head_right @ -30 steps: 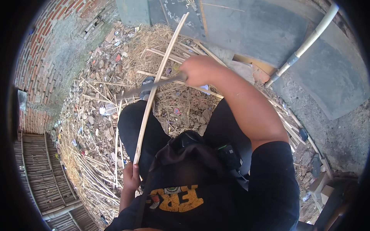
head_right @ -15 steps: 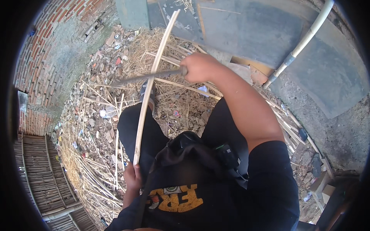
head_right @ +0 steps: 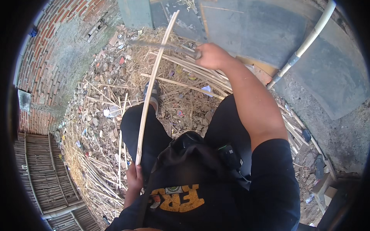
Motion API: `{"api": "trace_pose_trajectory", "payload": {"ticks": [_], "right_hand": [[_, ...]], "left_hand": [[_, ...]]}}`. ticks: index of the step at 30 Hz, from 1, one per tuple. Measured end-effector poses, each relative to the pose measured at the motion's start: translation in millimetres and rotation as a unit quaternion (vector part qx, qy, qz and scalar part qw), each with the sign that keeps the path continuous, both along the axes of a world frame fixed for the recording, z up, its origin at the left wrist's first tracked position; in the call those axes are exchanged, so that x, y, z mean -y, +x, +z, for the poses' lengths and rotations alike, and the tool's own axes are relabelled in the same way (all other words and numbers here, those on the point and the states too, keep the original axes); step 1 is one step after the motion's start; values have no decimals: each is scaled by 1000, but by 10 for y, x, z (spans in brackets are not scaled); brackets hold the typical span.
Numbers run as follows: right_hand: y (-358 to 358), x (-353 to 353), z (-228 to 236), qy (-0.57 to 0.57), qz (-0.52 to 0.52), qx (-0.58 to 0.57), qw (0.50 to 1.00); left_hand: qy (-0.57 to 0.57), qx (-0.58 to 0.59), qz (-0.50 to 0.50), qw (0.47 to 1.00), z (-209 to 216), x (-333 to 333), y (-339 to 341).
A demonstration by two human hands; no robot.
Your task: The person shaves thin strips of bamboo using a large curved blade while sitting on the ground.
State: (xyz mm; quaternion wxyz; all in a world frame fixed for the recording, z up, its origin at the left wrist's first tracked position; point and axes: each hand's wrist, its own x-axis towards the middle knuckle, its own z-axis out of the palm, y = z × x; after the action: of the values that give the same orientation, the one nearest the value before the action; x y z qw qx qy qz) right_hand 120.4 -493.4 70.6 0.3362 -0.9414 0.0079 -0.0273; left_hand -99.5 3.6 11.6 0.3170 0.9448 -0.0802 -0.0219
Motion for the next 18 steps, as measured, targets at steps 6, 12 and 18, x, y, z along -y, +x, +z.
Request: {"api": "trace_pose_trajectory", "payload": {"ticks": [6,12,18], "right_hand": [[-313,-508,385,-194,178,-30,964],[-7,83,125,-73,65,-72,993],[-186,-327,320,-94,122,-89,984]], "left_hand": [[31,0,10,999,100,79,-88],[43,-32,30,998,180,147,-169],[43,-39,21,998,80,84,-157]]}}
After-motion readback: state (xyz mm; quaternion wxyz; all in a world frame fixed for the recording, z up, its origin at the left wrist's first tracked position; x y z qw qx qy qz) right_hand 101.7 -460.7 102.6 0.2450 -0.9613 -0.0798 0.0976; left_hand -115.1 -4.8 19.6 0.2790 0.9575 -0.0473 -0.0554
